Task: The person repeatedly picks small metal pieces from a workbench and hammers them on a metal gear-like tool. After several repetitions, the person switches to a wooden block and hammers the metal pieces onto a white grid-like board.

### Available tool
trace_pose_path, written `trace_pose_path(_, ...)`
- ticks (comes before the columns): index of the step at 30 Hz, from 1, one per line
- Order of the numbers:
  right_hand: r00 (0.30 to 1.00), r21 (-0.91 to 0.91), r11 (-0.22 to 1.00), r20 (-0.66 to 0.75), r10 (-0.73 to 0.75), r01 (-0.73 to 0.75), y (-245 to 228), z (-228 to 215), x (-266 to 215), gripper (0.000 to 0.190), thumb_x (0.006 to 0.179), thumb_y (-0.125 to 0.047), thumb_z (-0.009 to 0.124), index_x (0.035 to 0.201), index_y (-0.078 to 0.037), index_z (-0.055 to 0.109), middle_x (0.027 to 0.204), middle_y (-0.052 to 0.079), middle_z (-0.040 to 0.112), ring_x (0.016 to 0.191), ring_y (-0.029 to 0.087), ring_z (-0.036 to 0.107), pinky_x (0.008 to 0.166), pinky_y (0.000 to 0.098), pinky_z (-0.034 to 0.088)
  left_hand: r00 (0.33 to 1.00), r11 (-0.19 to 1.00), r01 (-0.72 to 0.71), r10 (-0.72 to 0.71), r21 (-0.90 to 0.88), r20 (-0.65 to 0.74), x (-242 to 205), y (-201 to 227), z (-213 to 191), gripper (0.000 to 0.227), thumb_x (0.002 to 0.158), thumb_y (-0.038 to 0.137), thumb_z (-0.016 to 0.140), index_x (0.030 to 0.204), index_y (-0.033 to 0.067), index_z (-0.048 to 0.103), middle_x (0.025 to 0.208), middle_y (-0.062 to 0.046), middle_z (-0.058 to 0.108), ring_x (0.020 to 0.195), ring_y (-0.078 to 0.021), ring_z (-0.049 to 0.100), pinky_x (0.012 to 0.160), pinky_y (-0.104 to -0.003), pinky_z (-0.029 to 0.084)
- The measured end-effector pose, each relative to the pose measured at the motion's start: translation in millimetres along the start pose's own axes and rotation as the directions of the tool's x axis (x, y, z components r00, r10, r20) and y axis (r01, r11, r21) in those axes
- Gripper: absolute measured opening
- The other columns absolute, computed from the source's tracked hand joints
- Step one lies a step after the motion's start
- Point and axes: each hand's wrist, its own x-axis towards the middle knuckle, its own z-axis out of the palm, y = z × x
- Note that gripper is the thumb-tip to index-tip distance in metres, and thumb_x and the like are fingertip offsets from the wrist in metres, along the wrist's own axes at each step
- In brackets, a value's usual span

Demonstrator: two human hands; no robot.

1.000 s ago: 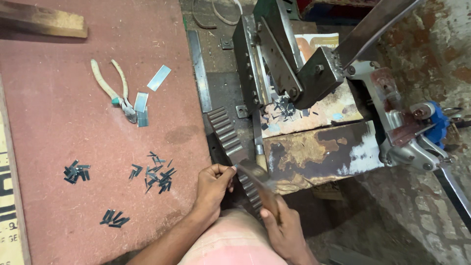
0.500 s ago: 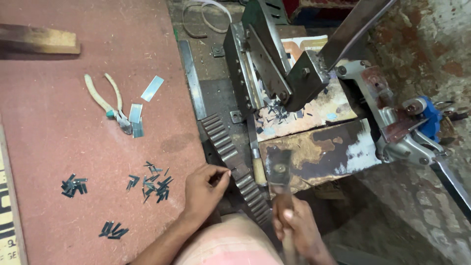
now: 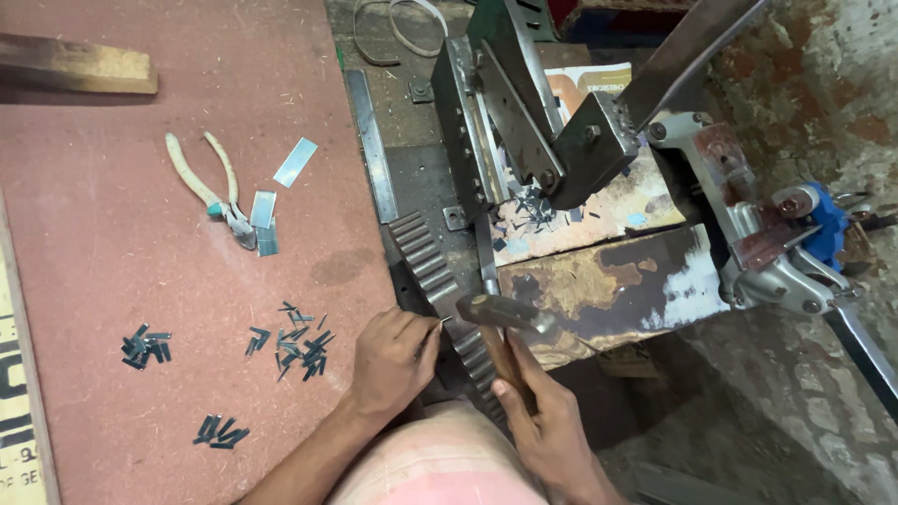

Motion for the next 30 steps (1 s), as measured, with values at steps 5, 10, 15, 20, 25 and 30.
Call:
trace_pose_path(5,1.000,-0.069,0.997,0.012,0.027,-0.026,-1.8,2.1,0.3,0.058,0.096,-0.013,0.065,0.148,0.004,0.046,0.125,0.027,0.070,0.117,0.028,0.073,0.092,0.0315,0.056,0.999,0.999,-0.043,0.042,0.027,0.009,1.9,0.2,0.9,0.008,0.081,0.004,0.076,0.087,0.0024,0.071,0.079,-0.011,0.066,0.074,-0.0292,0.062,0.069,-0.041,0.050)
trace_pose_path(10,0.994,-0.038,0.995,0.049,0.097,-0.095,-4.5,-1.9,6.9,0.057,0.097,-0.011,0.064,0.149,0.003,0.045,0.129,0.028,0.069,0.117,0.033,0.072,0.092,0.0347,0.055,0.998,0.999,-0.048,0.047,0.025,0.032,4.3,0.9,-1.0,0.008,0.080,0.004,0.076,0.086,0.0020,0.072,0.078,-0.011,0.066,0.073,-0.0289,0.063,0.068,-0.041,0.050)
trace_pose_path(15,0.920,-0.080,0.921,0.059,0.387,-0.382,-2.8,-1.5,-4.5,0.064,0.098,-0.017,0.065,0.157,-0.008,0.041,0.114,0.021,0.075,0.096,0.033,0.071,0.083,0.0357,0.060,0.999,0.999,-0.037,0.037,0.036,0.020,1.1,0.5,1.0,0.008,0.081,0.004,0.077,0.085,0.0022,0.071,0.079,-0.012,0.066,0.074,-0.0295,0.063,0.069,-0.042,0.050)
trace_pose_path(20,0.998,-0.100,0.994,0.057,-0.032,0.037,-2.8,1.5,5.8,0.053,0.101,-0.009,0.064,0.149,0.006,0.046,0.132,0.032,0.067,0.126,0.036,0.066,0.096,0.0402,0.054,0.998,0.998,-0.056,0.056,0.020,0.017,3.8,1.9,0.1,0.008,0.080,0.004,0.076,0.086,0.0020,0.071,0.079,-0.012,0.066,0.074,-0.0294,0.063,0.069,-0.041,0.051)
trace_pose_path(25,0.989,-0.089,0.985,-0.014,0.148,-0.149,-4.5,-0.1,-3.1,0.058,0.099,-0.015,0.064,0.152,-0.002,0.044,0.119,0.023,0.073,0.098,0.031,0.076,0.084,0.0347,0.060,0.998,0.998,-0.059,0.058,0.027,0.024,1.5,0.3,0.6,0.008,0.082,0.004,0.076,0.088,0.0013,0.070,0.080,-0.011,0.066,0.075,-0.0279,0.063,0.070,-0.040,0.051)
trace_pose_path(30,1.000,-0.209,0.978,0.027,-0.012,0.018,20.8,4.4,0.1,0.058,0.099,-0.012,0.067,0.153,-0.001,0.048,0.107,0.027,0.071,0.087,0.025,0.067,0.072,0.0300,0.057,0.999,0.999,-0.036,0.035,0.035,0.035,2.6,2.1,-1.9,0.009,0.080,0.004,0.077,0.087,0.0025,0.072,0.078,-0.011,0.066,0.073,-0.0289,0.063,0.068,-0.041,0.051)
